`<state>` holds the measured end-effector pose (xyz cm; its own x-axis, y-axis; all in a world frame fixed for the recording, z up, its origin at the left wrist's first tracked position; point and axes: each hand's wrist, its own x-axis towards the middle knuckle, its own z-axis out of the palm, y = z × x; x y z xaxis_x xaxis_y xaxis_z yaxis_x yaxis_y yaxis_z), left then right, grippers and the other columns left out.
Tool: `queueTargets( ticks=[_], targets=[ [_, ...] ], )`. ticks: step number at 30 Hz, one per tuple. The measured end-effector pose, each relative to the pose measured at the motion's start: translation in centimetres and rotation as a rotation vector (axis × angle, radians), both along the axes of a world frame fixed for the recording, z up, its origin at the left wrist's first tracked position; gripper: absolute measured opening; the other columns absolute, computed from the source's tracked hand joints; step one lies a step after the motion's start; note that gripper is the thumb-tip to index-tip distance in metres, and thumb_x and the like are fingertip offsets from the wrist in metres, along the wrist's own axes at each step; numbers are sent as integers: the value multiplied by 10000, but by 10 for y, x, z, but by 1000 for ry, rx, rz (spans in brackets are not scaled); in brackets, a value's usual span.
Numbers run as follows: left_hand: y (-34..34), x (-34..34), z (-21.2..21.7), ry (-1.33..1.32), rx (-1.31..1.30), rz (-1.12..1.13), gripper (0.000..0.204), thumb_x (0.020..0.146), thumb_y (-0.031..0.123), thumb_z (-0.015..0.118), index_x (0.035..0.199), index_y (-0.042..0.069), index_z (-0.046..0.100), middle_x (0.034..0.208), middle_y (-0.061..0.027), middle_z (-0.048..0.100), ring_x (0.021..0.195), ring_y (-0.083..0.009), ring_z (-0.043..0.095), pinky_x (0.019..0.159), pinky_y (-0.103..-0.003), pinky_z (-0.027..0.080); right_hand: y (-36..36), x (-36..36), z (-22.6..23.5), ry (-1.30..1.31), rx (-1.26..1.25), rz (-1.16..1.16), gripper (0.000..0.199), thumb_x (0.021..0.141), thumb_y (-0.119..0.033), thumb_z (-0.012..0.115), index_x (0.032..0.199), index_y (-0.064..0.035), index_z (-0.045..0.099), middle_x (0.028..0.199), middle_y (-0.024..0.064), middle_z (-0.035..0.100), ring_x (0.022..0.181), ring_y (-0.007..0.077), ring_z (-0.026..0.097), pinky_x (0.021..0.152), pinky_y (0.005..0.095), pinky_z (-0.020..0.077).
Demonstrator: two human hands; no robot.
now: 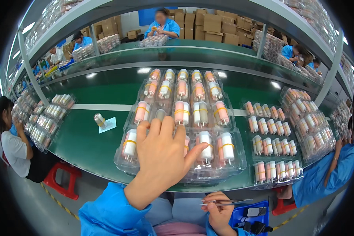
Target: The worker uses tweezers to insert small wires or pins into cylindrical component housings on a production line.
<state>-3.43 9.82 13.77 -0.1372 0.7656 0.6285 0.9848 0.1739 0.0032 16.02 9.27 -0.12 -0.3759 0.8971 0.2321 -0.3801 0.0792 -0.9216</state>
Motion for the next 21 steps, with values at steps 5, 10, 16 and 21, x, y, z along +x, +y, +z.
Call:
queueTargets(
  ticks=[5,10,16,21],
  targets=[
    [10,12,-7,8,44,-54,501,785,436,663,1054,14,627,999,-93,550,957,-252,501,922,-446,292,0,7,1,-16,-29,56,172,902,-89,588,984,60,568,882,145,601,679,165,609,621,264,515],
    [23,27,-13,-100,-59,-228,505,796,414,653,1080,2,586,1056,-113,552,1043,-272,484,990,-492,245,1,2,-10,49,-27,44,206,886,-100,617,1007,52,549,871,160,615,641,182,645,553,266,532],
    [21,30,-26,-226,111,-450,382,719,182,732,1021,26,557,1122,-148,556,982,-306,543,931,-464,370,-2,5,-6,33,-98,107,233,886,-82,613,1062,42,525,925,142,634,689,198,652,603,308,541],
    [-14,37,-20,-472,400,-762,454,688,55,795,1067,41,545,1183,-201,554,953,-316,609,810,-427,499,-4,2,-14,83,-105,118,234,869,56,585,1097,63,531,1093,178,597,930,204,650,764,295,552]
  ],
)
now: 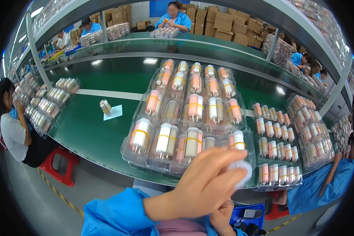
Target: The worker uses tweezers to insert small wires or pins into cylindrical component housings on a production line.
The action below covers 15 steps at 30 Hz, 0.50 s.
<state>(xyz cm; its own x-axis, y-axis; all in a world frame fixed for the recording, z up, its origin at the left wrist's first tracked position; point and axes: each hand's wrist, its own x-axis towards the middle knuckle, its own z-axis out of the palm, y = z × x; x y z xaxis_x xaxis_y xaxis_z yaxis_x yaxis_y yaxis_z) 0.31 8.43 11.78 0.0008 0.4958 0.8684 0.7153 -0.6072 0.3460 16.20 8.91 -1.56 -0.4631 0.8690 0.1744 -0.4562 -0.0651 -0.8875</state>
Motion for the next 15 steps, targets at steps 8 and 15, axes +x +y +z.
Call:
queueTargets(
  ticks=[8,15],
  targets=[
    [-89,-18,-61,-1186,-776,-516,522,778,137,765,1193,16,471,1192,-203,541,1017,-273,608,943,-425,483,4,-6,3,-123,174,7,185,917,-14,524,1071,87,543,1040,175,538,849,276,672,731,346,579],
    [-95,-17,-100,-1241,-639,-429,370,813,-22,636,1146,16,480,930,-132,578,847,-186,595,782,-345,525,13,-21,7,-293,151,-38,173,904,0,545,1060,69,568,1035,157,537,838,260,681,722,325,587]
  ],
)
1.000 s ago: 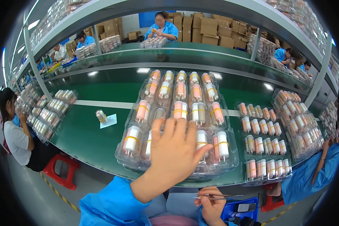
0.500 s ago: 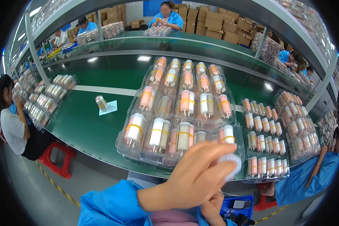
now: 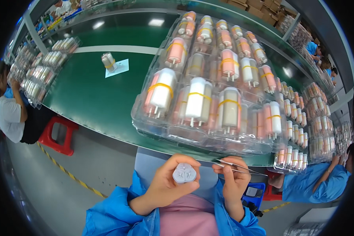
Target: The worker uses tweezers to insert small wires or pins into cylindrical component housings on a production line.
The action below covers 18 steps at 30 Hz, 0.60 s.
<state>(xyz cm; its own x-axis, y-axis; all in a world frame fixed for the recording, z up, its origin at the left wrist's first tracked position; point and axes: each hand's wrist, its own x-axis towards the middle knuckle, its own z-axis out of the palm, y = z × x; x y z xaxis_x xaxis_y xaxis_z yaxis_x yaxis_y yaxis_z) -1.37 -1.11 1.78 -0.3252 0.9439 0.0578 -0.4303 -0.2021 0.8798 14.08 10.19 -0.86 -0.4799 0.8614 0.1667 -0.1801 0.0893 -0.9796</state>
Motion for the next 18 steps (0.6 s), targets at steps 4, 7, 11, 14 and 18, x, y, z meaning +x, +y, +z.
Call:
queueTargets(
  ticks=[4,7,11,14,18],
  targets=[
    [1,1,-5,298,-102,113,362,726,-25,755,1028,15,560,825,-59,599,688,-105,556,615,-234,435,1,-3,-2,-202,143,-47,161,872,41,573,1027,79,585,1008,162,567,827,251,679,736,324,587],
    [5,-1,-11,520,-37,184,268,706,1,784,899,22,600,777,-46,597,657,-98,545,590,-237,427,5,2,-2,-306,326,-28,153,854,43,597,1003,79,599,985,167,584,830,234,662,728,318,579],
    [5,2,-14,558,-77,210,228,705,47,786,808,50,582,723,-62,558,600,-190,541,521,-293,409,-11,-10,26,67,98,7,151,851,-96,666,915,40,649,913,167,636,859,205,640,683,280,538],
    [5,4,-18,614,-74,253,232,695,48,780,791,52,568,704,-66,554,590,-219,544,507,-318,410,-12,-11,34,32,225,145,202,855,-166,681,911,27,660,882,167,659,825,210,646,662,281,522],
    [8,4,-21,681,-65,301,220,672,44,756,783,59,567,699,-70,553,600,-254,551,517,-341,422,-14,-21,38,41,303,274,216,818,-153,724,929,23,666,889,165,675,751,244,652,641,302,505]
  ],
)
